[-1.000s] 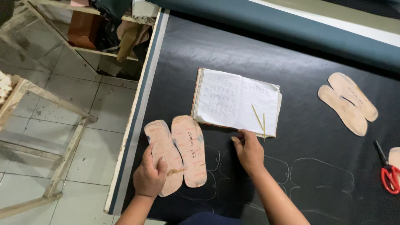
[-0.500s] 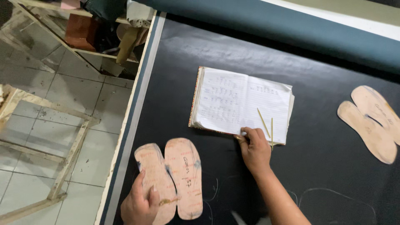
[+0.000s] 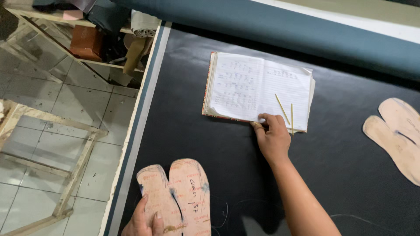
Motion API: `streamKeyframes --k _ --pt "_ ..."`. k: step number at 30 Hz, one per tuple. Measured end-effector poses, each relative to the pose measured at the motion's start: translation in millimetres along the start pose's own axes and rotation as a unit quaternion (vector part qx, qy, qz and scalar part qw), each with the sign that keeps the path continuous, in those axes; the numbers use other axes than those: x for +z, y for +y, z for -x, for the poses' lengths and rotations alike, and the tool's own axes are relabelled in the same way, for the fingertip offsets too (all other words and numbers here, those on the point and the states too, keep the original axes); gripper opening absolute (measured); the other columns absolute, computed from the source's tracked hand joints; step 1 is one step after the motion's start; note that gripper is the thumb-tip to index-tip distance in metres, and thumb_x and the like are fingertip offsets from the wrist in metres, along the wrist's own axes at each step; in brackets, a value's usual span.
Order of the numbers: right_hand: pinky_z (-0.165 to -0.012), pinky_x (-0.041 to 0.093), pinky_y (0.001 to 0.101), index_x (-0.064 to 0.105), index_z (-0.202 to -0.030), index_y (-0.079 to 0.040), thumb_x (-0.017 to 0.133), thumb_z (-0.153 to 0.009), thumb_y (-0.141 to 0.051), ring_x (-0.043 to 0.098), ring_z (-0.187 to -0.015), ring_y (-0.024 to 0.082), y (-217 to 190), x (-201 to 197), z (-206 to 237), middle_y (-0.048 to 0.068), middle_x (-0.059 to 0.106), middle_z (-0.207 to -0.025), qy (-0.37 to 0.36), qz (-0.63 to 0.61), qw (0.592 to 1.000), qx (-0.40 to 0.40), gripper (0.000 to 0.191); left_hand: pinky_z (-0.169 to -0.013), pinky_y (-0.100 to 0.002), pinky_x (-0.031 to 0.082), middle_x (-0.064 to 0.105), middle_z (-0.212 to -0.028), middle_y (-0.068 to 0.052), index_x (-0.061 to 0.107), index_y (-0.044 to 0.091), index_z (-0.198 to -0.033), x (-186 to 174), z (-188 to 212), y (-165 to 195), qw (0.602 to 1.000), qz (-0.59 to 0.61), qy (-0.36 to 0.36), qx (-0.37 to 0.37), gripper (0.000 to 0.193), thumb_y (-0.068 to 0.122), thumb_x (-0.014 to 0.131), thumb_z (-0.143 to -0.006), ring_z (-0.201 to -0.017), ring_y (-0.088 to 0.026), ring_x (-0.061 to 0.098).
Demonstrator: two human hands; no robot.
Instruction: The person uses a wooden shoe sole pattern to trace outlines onto a large sheet of black material with a marking tool. After completing the tracing, the person uses scissors to cut along the marked lines, separating individual sole shapes from the sheet.
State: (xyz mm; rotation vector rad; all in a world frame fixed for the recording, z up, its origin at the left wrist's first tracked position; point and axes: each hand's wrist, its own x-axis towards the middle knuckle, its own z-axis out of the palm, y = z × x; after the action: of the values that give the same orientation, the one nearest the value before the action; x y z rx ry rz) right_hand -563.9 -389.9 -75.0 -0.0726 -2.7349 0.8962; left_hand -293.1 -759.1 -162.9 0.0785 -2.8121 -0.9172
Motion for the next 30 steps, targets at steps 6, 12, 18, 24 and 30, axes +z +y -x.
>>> streamKeyframes --k 6,12,18,24,30 --pt "-0.072 0.054 0.0398 0.071 -0.107 -0.006 0.078 -0.090 -0.018 0.067 -0.081 0.028 -23.9 -3.6 53.9 0.011 0.065 -0.094 0.045 -0.022 0.999 0.002 0.022 -0.085 -0.044 0.060 0.069 -0.117 -0.028 0.043 -0.004 -0.140 -16.1 -3.8 19.8 1.000 -0.013 -0.006 -0.021 0.069 0.025 0.064 -0.080 -0.098 -0.037 0.074" --pt "-0.076 0.060 0.0317 0.075 -0.106 -0.007 0.077 -0.086 -0.024 0.077 -0.085 0.020 -84.4 -18.9 185.9 0.010 0.079 -0.096 -0.187 -0.151 0.962 0.133 0.027 -0.077 -0.045 0.060 0.073 -0.111 -0.023 0.050 0.005 -0.139 -29.3 -5.9 43.5 0.997 -0.031 0.012 -0.075 0.065 0.026 0.067 -0.080 -0.094 -0.037 0.075" --pt "-0.085 0.060 0.0302 0.070 -0.118 -0.004 0.074 -0.087 -0.025 0.078 -0.093 0.018 -109.9 -39.3 251.0 0.009 0.081 -0.100 -0.270 -0.187 0.903 0.278 0.037 -0.071 -0.047 0.059 0.074 -0.107 -0.021 0.047 0.008 -0.142 -51.0 -8.5 58.3 0.997 -0.012 0.005 -0.079 0.061 0.025 0.063 -0.085 -0.089 -0.039 0.074" --pt "-0.093 0.058 0.0296 0.066 -0.125 -0.004 0.071 -0.090 -0.028 0.075 -0.106 0.016 -113.3 -53.0 266.0 0.007 0.078 -0.111 -0.311 -0.188 0.885 0.290 0.043 -0.073 -0.044 0.059 0.077 -0.094 -0.017 0.045 0.014 -0.146 -70.4 -7.8 68.2 0.982 0.061 -0.067 -0.164 0.054 0.022 0.055 -0.094 -0.082 -0.034 0.076" --pt "-0.063 0.049 0.0281 0.069 -0.126 -0.005 0.068 -0.093 -0.026 0.059 -0.070 0.016 -111.3 -59.2 265.4 0.009 0.076 -0.092 -0.335 -0.226 0.830 0.385 0.039 -0.086 -0.037 0.056 0.073 -0.113 -0.020 0.038 0.001 -0.145 -75.8 -10.0 70.4 0.958 0.261 -0.033 -0.111 0.049 0.009 0.045 -0.098 -0.101 -0.027 0.075"
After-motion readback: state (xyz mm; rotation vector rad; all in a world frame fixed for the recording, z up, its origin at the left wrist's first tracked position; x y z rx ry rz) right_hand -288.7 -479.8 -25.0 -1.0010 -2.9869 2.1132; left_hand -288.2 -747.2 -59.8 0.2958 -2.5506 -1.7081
